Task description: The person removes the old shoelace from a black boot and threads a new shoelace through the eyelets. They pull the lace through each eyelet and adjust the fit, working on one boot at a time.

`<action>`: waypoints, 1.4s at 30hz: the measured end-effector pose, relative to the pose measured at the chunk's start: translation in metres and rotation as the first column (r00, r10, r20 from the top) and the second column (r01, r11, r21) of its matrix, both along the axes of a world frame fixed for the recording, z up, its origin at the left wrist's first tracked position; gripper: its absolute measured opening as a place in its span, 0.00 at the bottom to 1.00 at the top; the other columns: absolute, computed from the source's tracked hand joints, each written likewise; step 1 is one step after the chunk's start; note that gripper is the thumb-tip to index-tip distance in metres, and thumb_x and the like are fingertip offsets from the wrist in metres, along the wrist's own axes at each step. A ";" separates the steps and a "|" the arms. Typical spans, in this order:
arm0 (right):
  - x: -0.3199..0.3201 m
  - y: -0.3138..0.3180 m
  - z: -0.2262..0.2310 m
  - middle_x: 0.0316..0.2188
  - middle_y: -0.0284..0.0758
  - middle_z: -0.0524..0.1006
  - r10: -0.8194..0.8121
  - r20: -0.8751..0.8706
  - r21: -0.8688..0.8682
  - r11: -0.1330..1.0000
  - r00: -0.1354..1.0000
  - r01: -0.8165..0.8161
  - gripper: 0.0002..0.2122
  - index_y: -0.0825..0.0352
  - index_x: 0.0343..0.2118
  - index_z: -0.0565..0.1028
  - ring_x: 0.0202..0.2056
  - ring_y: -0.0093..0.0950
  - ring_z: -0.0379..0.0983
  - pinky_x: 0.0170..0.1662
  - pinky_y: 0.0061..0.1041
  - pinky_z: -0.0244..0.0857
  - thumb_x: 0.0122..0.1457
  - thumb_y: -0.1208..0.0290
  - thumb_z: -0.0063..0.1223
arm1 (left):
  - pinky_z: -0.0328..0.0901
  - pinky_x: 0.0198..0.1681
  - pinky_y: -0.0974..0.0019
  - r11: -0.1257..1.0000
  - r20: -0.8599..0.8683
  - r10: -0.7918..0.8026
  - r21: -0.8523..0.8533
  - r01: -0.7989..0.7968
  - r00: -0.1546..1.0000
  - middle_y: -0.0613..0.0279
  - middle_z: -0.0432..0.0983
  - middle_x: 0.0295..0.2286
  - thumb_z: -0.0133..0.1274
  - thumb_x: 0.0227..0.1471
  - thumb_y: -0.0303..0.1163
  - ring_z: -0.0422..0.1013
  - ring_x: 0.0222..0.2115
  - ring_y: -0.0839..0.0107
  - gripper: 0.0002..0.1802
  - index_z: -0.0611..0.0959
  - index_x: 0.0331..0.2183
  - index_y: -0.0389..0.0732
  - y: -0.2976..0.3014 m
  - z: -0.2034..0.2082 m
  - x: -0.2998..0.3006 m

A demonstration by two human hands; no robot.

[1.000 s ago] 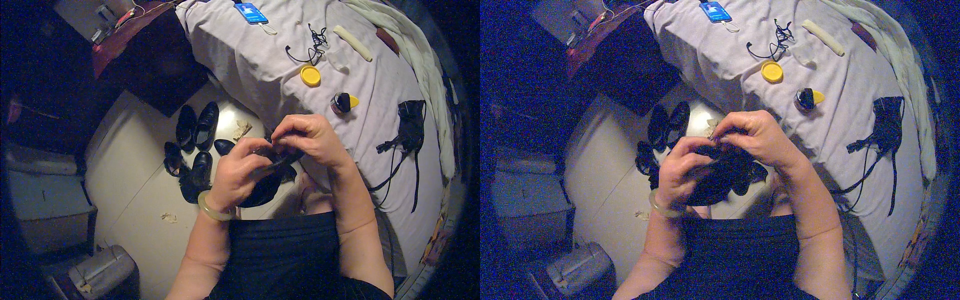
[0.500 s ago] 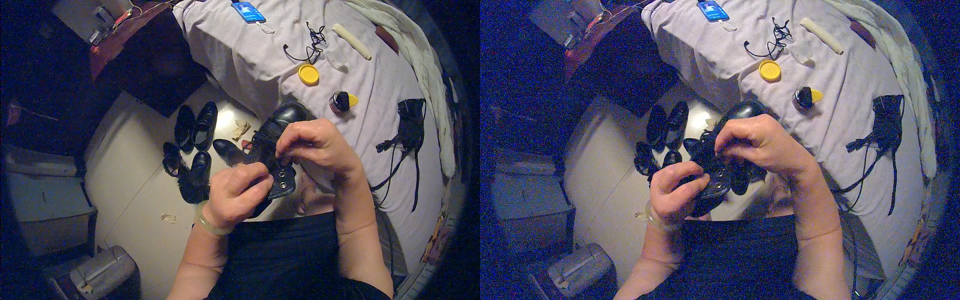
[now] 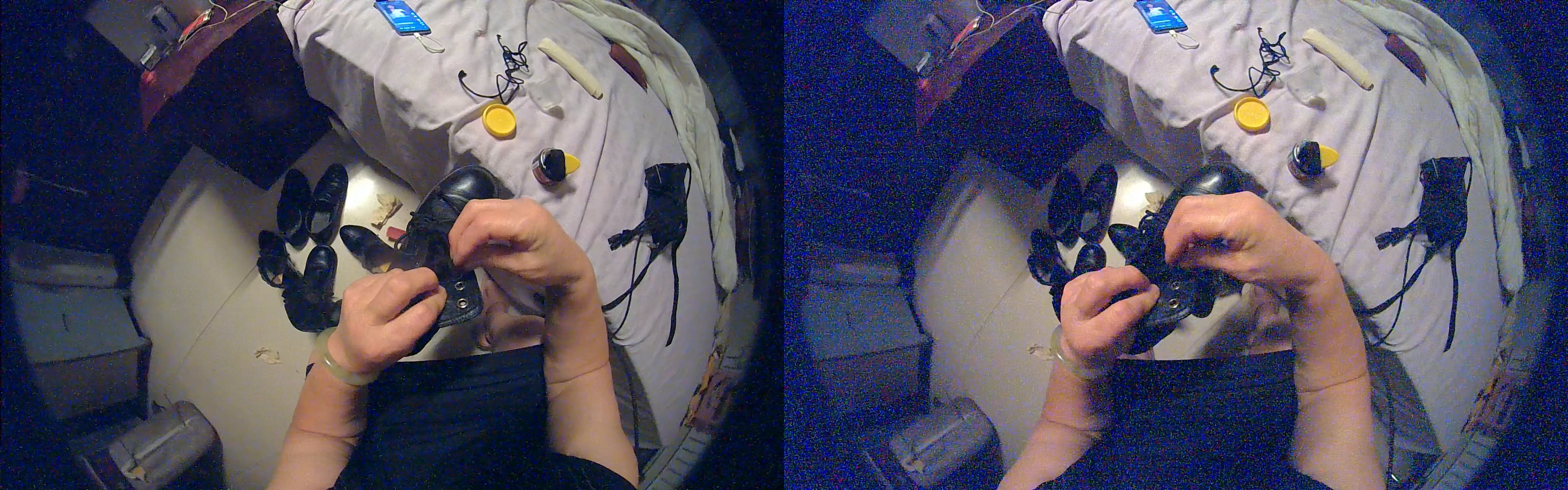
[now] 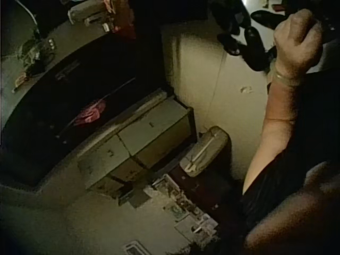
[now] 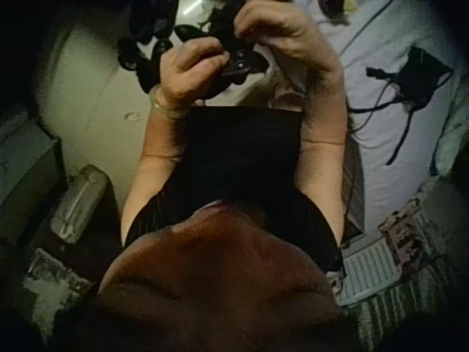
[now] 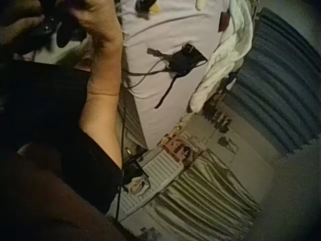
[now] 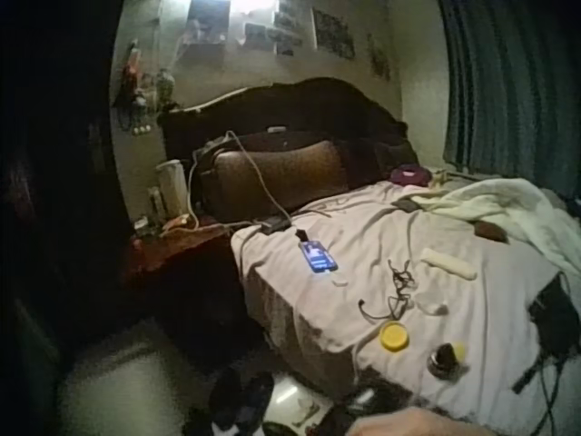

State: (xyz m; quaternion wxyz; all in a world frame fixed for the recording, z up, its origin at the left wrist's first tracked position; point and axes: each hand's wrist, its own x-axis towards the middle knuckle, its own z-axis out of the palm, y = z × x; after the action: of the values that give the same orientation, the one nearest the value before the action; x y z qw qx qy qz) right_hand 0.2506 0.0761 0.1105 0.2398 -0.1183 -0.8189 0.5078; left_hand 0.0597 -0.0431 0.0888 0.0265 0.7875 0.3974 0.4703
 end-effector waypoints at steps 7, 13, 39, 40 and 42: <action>-0.002 -0.003 0.002 0.26 0.35 0.75 -0.076 0.018 -0.034 0.996 0.997 0.077 0.04 0.71 0.26 0.74 0.27 0.27 0.73 0.31 0.23 0.67 0.48 0.81 0.59 | 0.64 0.18 0.69 0.999 0.022 -0.045 -0.004 0.045 0.999 0.58 0.73 0.30 0.57 0.30 0.24 0.70 0.18 0.69 0.12 0.79 0.26 0.38 0.000 0.002 0.000; -0.004 -0.003 0.000 0.24 0.35 0.74 -0.074 0.046 0.047 0.996 0.996 0.071 0.06 0.69 0.29 0.73 0.29 0.31 0.74 0.33 0.27 0.66 0.51 0.73 0.58 | 0.63 0.18 0.69 0.998 0.020 -0.058 0.002 0.057 0.998 0.58 0.72 0.30 0.57 0.30 0.24 0.69 0.18 0.70 0.12 0.79 0.26 0.37 -0.001 0.000 -0.001; -0.009 -0.023 0.021 0.27 0.35 0.76 -0.205 0.170 -0.103 0.969 0.964 0.224 0.05 0.69 0.34 0.74 0.31 0.27 0.75 0.36 0.24 0.67 0.53 0.79 0.53 | 0.64 0.18 0.70 0.999 0.033 -0.051 -0.007 0.051 0.998 0.57 0.72 0.29 0.56 0.31 0.25 0.70 0.18 0.70 0.10 0.78 0.25 0.37 -0.003 0.002 -0.002; -0.010 -0.023 0.020 0.27 0.35 0.76 -0.207 0.205 -0.165 0.956 0.957 0.243 0.06 0.68 0.35 0.74 0.30 0.26 0.75 0.35 0.23 0.67 0.53 0.79 0.53 | 0.64 0.18 0.70 0.999 0.030 -0.046 -0.013 0.047 0.998 0.57 0.72 0.29 0.56 0.31 0.25 0.70 0.19 0.70 0.10 0.78 0.25 0.37 -0.004 0.002 -0.003; -0.006 -0.018 0.015 0.29 0.34 0.77 -0.160 0.223 -0.188 0.961 0.962 0.204 0.06 0.69 0.36 0.74 0.30 0.24 0.74 0.35 0.23 0.67 0.55 0.78 0.51 | 0.64 0.18 0.70 0.999 0.029 -0.048 -0.018 0.049 0.998 0.57 0.72 0.29 0.56 0.31 0.25 0.70 0.19 0.70 0.10 0.78 0.25 0.37 -0.003 0.003 -0.003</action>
State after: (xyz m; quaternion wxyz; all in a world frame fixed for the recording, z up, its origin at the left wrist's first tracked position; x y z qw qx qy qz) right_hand 0.2450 0.0578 0.1258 0.1860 -0.2699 -0.7670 0.5516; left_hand 0.0567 -0.0459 0.0922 0.0510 0.7898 0.3822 0.4770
